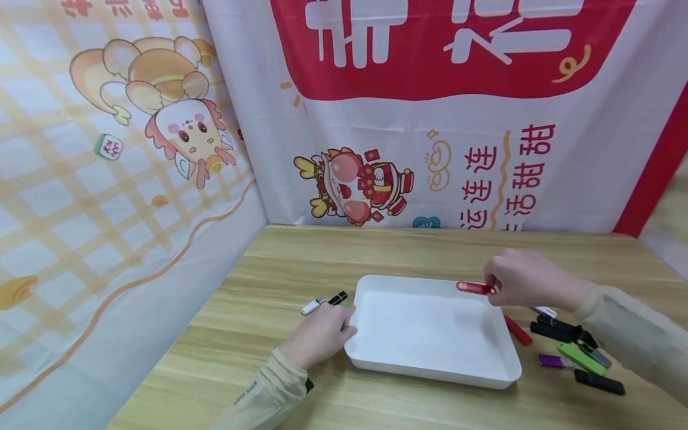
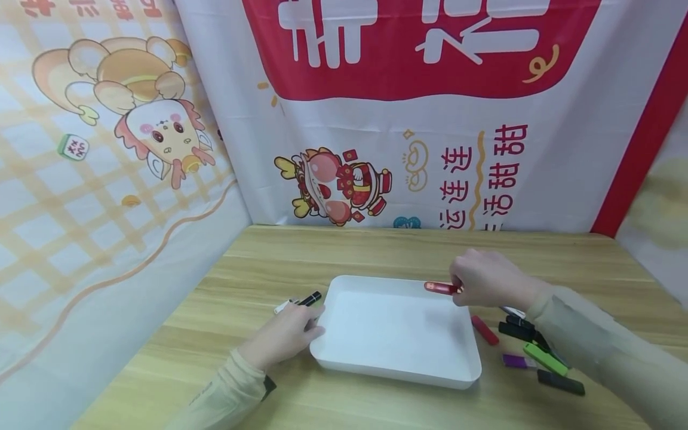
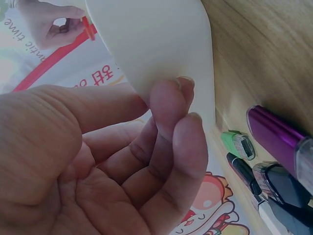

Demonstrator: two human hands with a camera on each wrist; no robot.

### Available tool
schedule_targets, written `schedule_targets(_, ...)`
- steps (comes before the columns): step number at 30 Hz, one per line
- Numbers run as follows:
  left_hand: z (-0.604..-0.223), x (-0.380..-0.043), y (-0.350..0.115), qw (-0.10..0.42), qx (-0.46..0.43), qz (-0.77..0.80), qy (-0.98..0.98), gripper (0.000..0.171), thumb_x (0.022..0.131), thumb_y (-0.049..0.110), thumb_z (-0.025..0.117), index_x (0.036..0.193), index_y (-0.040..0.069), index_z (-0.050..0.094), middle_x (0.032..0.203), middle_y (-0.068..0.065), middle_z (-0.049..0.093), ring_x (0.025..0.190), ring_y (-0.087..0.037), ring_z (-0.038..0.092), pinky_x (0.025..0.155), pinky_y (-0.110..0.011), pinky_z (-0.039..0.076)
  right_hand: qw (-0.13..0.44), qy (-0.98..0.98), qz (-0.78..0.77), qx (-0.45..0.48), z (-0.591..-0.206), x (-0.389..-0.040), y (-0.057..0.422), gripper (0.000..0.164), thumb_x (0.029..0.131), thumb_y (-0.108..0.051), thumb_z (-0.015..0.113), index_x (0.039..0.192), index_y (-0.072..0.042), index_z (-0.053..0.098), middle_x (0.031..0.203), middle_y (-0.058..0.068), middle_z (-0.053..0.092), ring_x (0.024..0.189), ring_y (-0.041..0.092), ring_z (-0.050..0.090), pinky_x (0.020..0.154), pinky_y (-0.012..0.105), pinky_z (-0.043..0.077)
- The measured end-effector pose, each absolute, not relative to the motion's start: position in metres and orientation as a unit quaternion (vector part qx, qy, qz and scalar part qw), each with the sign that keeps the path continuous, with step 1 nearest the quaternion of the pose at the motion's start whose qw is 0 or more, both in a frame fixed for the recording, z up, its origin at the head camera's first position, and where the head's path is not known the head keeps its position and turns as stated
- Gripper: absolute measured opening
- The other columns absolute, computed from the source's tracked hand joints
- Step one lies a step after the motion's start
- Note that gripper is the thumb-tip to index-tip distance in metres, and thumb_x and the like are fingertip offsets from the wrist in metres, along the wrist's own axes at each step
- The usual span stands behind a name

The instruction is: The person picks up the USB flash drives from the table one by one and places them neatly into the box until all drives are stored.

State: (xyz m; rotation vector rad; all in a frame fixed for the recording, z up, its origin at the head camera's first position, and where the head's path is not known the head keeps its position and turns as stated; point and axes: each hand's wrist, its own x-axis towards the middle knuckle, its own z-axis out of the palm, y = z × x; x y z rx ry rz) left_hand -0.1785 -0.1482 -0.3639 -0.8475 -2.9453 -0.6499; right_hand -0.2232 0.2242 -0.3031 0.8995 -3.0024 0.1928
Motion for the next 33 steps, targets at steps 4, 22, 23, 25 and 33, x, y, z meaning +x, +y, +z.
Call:
schedule_targets(4, -0.365, -0.179, -0.149, 0.002, -0.266, -0.212, -0.94, 0.031, 0.093, 0.006, 0.066, 0.119, -0.01, 0.063, 0.051, 0.008, 0.045, 0.041, -0.002, 0.037, 0.04, -0.017, 0.035, -0.017, -0.955, 0.044, 0.294, -0.308, -0.23, 0.218, 0.015, 0.075, -0.02, 0.084, 0.076, -0.02, 0.07, 0.066, -0.01, 0.055, 0.056, 0.01, 0.048, 0.051, 0.027, 0.044)
schedule_targets(22, -0.362, -0.18, -0.15, 0.0, -0.27, -0.206, -0.941, 0.023, 0.092, 0.005, 0.067, 0.111, -0.008, 0.066, 0.053, 0.008, 0.047, 0.043, -0.003, 0.041, 0.042, -0.018, 0.038, -0.018, -0.947, -0.018, 0.32, -0.336, -0.244, 0.205, 0.024, 0.072, -0.021, 0.088, 0.076, -0.017, 0.065, 0.066, -0.008, 0.051, 0.056, 0.011, 0.047, 0.052, 0.026, 0.044)
schedule_targets(23, -0.363, -0.181, -0.15, -0.001, -0.269, -0.206, -0.941, 0.023, 0.092, 0.005, 0.066, 0.111, -0.008, 0.066, 0.053, 0.007, 0.048, 0.043, -0.003, 0.041, 0.042, -0.018, 0.037, -0.016, -0.947, -0.021, 0.322, -0.337, -0.245, 0.205, 0.023, 0.072, -0.021, 0.088, 0.077, -0.016, 0.066, 0.066, -0.007, 0.052, 0.056, 0.011, 0.046, 0.052, 0.025, 0.044)
schedule_targets(25, -0.363, -0.181, -0.149, 0.0, -0.271, -0.205, -0.941, 0.016, 0.092, 0.005, 0.066, 0.105, -0.005, 0.067, 0.054, 0.007, 0.047, 0.044, -0.003, 0.041, 0.043, -0.018, 0.038, -0.012, -0.945, -0.029, 0.326, -0.339, -0.246, 0.205, 0.024, 0.072, -0.02, 0.088, 0.08, -0.014, 0.067, 0.067, -0.006, 0.052, 0.056, 0.012, 0.047, 0.052, 0.026, 0.044)
schedule_targets(33, -0.362, -0.179, -0.146, 0.0, -0.269, -0.204, -0.941, 0.005, 0.093, 0.005, 0.066, 0.089, 0.003, 0.064, 0.053, 0.006, 0.047, 0.044, -0.004, 0.042, 0.043, -0.018, 0.038, 0.009, -0.938, -0.068, 0.339, -0.349, -0.247, 0.208, 0.026, 0.069, -0.019, 0.09, 0.084, -0.014, 0.069, 0.074, -0.003, 0.057, 0.064, 0.016, 0.049, 0.059, 0.032, 0.048)
